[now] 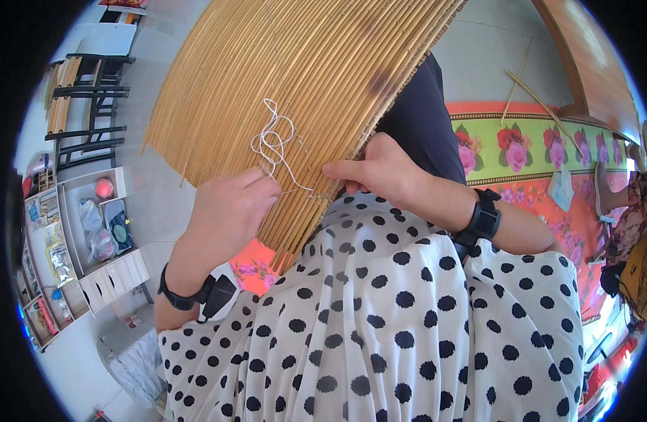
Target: The person sits on a floral mat and weaves a bamboo mat by threading white string through the bamboo slats. They repeatedly pull the string through the slats to secure them together.
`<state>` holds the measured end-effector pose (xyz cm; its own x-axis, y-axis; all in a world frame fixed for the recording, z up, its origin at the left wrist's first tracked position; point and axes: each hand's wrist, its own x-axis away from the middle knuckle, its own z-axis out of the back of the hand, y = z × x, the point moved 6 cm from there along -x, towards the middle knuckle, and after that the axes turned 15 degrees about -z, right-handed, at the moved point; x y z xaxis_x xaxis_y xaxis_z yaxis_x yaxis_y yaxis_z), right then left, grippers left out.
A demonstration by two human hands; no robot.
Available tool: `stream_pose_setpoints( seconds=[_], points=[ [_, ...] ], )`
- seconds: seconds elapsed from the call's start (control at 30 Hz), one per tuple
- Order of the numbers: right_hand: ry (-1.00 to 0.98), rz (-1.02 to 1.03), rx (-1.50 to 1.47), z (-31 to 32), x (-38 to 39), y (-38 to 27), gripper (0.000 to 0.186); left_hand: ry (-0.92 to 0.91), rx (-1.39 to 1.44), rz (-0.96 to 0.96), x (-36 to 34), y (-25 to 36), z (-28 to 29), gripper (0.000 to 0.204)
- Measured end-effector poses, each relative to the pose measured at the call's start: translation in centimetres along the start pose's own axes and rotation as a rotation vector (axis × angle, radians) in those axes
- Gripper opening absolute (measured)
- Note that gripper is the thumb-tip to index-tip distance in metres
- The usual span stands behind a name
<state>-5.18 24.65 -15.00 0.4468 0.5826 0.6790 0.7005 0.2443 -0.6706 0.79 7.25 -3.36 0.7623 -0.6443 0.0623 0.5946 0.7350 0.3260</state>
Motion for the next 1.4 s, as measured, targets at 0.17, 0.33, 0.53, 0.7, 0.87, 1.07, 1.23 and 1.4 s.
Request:
stream_pose_setpoints(
  seconds=[0.17, 0.33, 0.53, 0.7, 0.87, 1.07, 1.23, 1.4],
  points=[
    [-0.010, -0.103, 0.007, 0.7, -0.7, 1.0, 0.028, 0.483, 0.203, 0.184, 7.2, -1.5, 0.8, 0.009],
    [-0.054, -0.147, -0.006, -0.4, -0.3, 0.9, 0.031, 0.618, 0.484, 0.590, 15.3, 1.1, -3.8, 0.006],
    [-0.063, -0.185, -0.043, 0.0, -0.6, 1.4, 0.030, 0.807, 0.625, 0.511, 17.1, 1.9, -9.6, 0.009],
    [-0.079, -0.130, -0.073, 0.0, -0.5, 1.3, 0.029, 0.738, 0.128, 0.553, 15.2, 1.3, -7.5, 0.014],
    [-0.066, -0.120, -0.117, -0.3, 0.0, 0.9, 0.025, 0.599, 0.478, 0.605, 16.3, 1.3, -8.0, 0.012],
    [-0.052, -0.134, -0.130, -0.6, 0.1, 1.0, 0.025, 0.456, 1.194, 0.694, 16.0, 3.1, -11.2, 0.015],
    [-0.067, -0.201, -0.106, -1.1, 0.4, 1.0, 0.026, 0.533, 1.366, 0.728, 16.1, 3.2, -13.1, 0.020],
    [-0.077, -0.252, -0.087, -1.8, 0.5, 1.2, 0.025, 0.614, 1.394, 0.746, 16.0, 3.4, -13.4, 0.023]
  ],
)
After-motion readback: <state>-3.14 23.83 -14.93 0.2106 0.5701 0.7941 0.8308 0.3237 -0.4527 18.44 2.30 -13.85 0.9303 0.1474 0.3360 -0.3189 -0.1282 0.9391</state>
